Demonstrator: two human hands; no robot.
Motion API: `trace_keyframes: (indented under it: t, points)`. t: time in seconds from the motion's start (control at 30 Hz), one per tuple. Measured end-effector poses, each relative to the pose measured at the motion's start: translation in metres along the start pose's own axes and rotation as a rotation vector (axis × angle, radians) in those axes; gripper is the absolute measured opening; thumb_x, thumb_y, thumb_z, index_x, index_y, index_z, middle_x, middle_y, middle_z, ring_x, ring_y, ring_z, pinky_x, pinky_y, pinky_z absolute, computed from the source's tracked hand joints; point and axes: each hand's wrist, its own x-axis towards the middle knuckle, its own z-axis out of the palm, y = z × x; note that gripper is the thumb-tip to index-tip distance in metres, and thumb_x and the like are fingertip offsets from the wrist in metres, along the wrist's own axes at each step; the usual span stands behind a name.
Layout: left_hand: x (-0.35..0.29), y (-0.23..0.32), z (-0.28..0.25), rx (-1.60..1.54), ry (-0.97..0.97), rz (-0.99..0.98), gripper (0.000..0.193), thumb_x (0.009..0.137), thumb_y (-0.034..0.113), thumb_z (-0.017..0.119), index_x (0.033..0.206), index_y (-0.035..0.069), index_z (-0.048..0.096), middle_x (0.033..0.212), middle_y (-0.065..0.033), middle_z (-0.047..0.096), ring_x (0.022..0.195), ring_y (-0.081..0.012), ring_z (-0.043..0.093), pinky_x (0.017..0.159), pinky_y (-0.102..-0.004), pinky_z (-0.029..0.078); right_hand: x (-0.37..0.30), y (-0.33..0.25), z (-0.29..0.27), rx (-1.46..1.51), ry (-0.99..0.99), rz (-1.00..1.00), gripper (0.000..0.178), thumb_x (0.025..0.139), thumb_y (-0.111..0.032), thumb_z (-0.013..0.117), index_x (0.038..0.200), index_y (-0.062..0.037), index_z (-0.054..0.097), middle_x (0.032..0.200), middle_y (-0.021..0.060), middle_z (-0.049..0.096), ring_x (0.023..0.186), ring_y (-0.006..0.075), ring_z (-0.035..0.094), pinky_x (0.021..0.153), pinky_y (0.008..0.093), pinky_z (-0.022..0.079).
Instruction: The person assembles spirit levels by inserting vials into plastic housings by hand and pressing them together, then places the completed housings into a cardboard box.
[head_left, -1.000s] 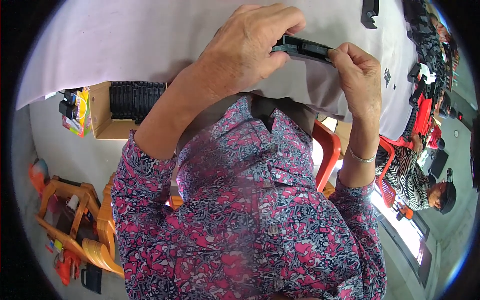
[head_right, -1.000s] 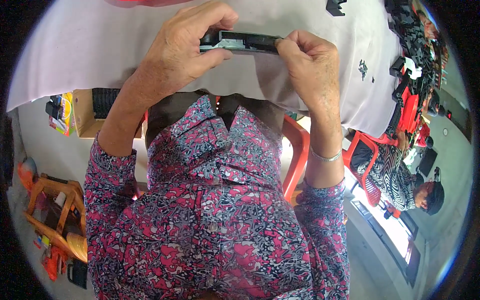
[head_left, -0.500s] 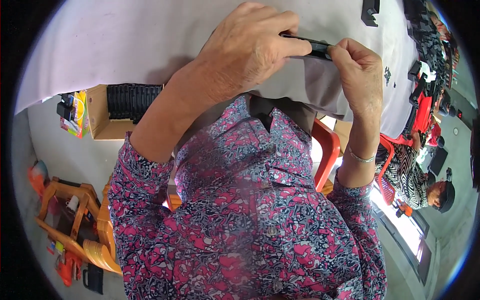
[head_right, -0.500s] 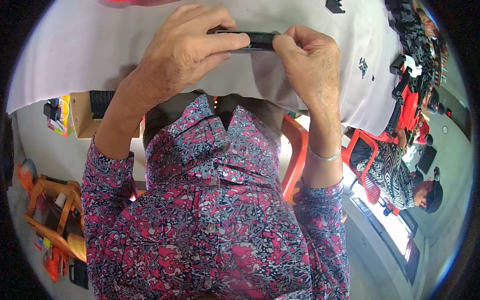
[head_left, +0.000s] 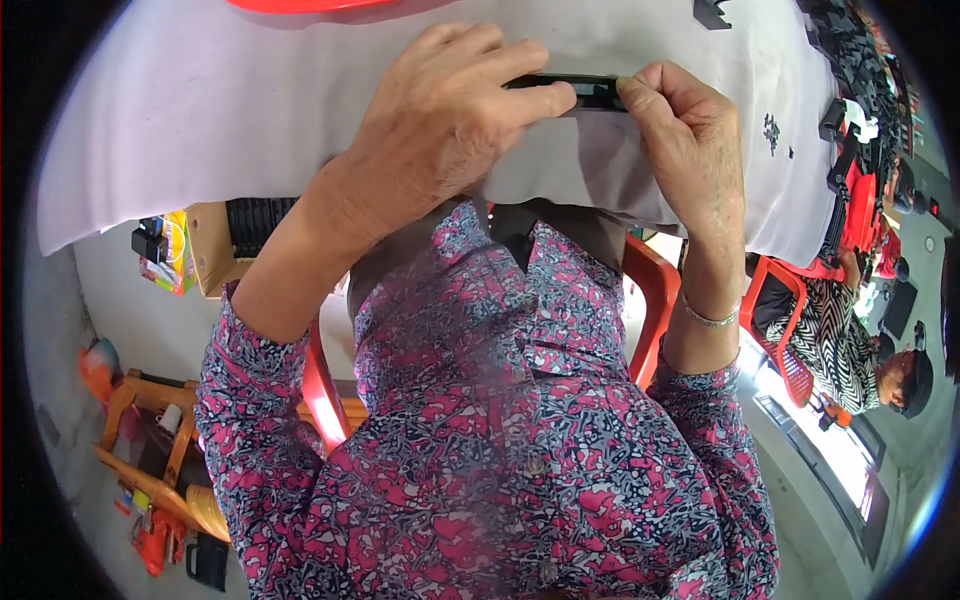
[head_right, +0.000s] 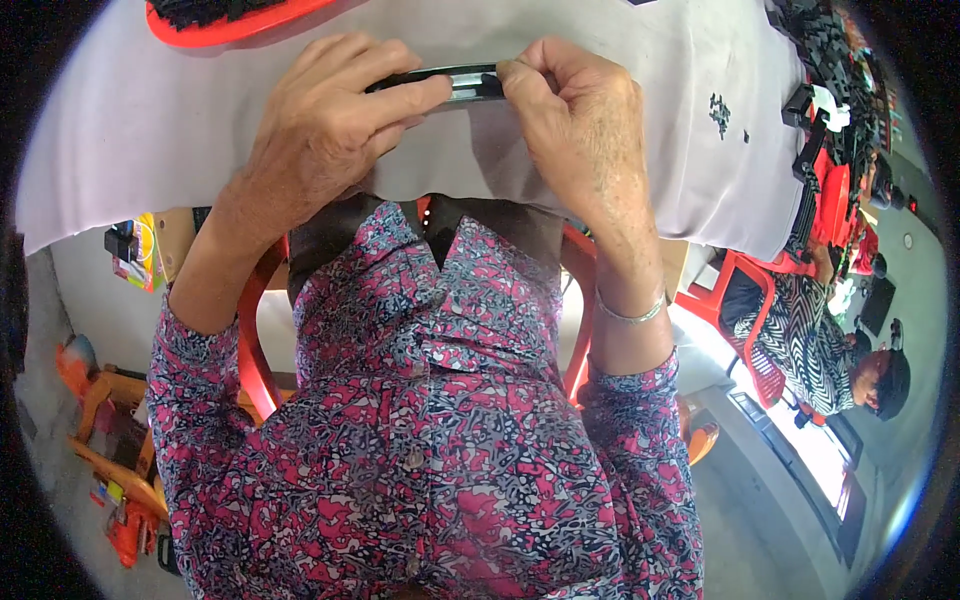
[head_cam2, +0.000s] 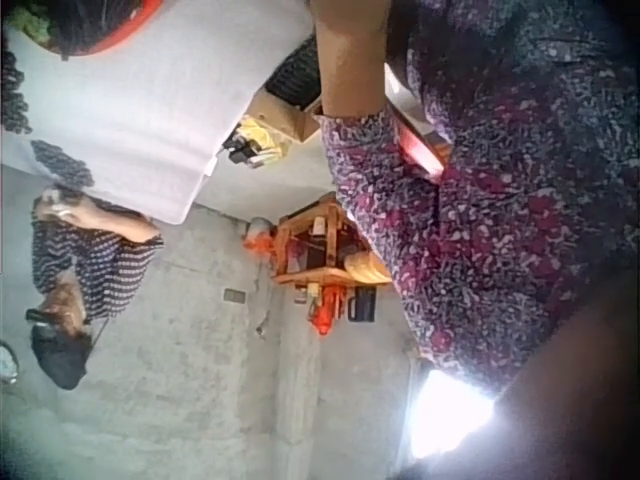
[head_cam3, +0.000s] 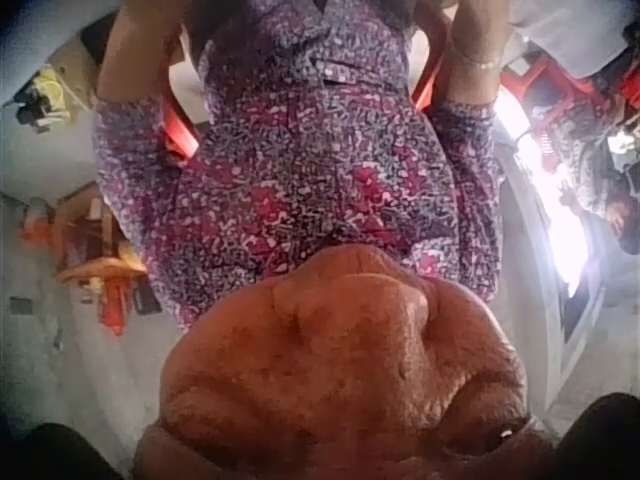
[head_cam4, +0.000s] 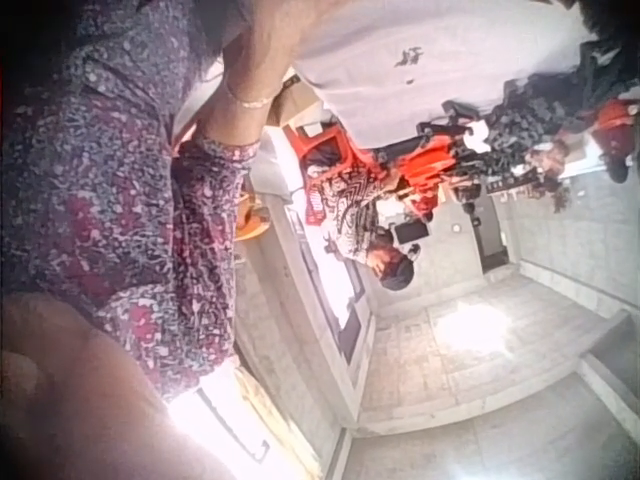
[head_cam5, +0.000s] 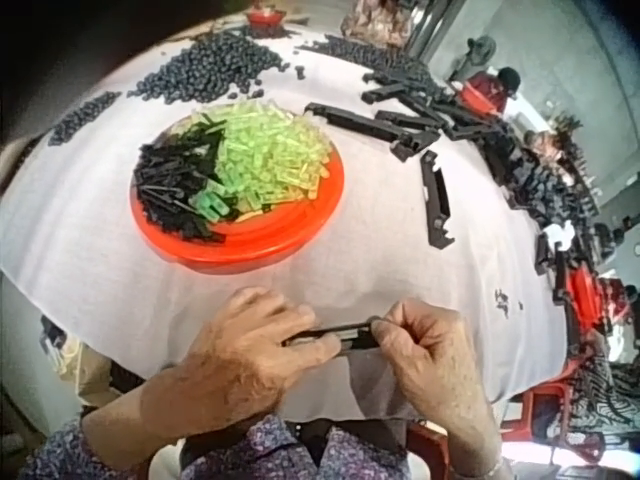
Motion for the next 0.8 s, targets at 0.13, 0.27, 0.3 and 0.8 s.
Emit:
trace_keyframes:
  t: [0.13, 0.27, 0.3, 0.8]
  points:
    - [0.002, 0.002, -0.002, 0.031, -0.023, -0.008, 0.036, 0.070, 0.006, 0.071, 0.105, 0.013, 0.071, 0.093, -0.0040, 0.058, 0.087, -0.0260, 0.057, 0.079, -0.0400, 0.046, -0.001, 0.002, -0.011, 0.256, -0.107, 0.085, 0.012, 0.092, -0.013, 0.063, 0.085, -0.0030, 0.066, 0.065, -0.0047, 0.054, 0.060, 0.0019, 0.046, 0.054, 0.0211, 0.036]
    - [0.004, 0.002, -0.006, 0.032, -0.068, -0.014, 0.038, 0.071, 0.007, 0.072, 0.108, 0.014, 0.071, 0.093, -0.0043, 0.056, 0.087, -0.0263, 0.055, 0.078, -0.0401, 0.045, -0.010, 0.017, -0.014, 0.370, 0.044, 0.014, 0.008, 0.092, -0.009, 0.063, 0.089, -0.0024, 0.066, 0.071, -0.0059, 0.057, 0.065, 0.0013, 0.047, 0.057, 0.0191, 0.036]
    - [0.004, 0.002, -0.007, 0.030, -0.076, -0.015, 0.038, 0.071, 0.007, 0.072, 0.109, 0.014, 0.071, 0.093, -0.0043, 0.055, 0.087, -0.0264, 0.054, 0.078, -0.0400, 0.045, -0.011, 0.022, -0.016, 0.395, 0.095, 0.003, 0.006, 0.092, -0.007, 0.064, 0.089, -0.0022, 0.066, 0.072, -0.0061, 0.057, 0.064, 0.0014, 0.046, 0.057, 0.0190, 0.036]
    - [0.002, 0.004, -0.005, 0.042, -0.055, -0.023, 0.036, 0.072, 0.006, 0.071, 0.108, 0.013, 0.073, 0.089, -0.0051, 0.051, 0.083, -0.0261, 0.052, 0.075, -0.0397, 0.044, 0.031, 0.018, -0.022, -0.100, -0.142, -0.420, 0.011, 0.087, -0.002, 0.071, 0.096, 0.0014, 0.066, 0.088, -0.0009, 0.063, 0.077, 0.0081, 0.057, 0.071, 0.0231, 0.048]
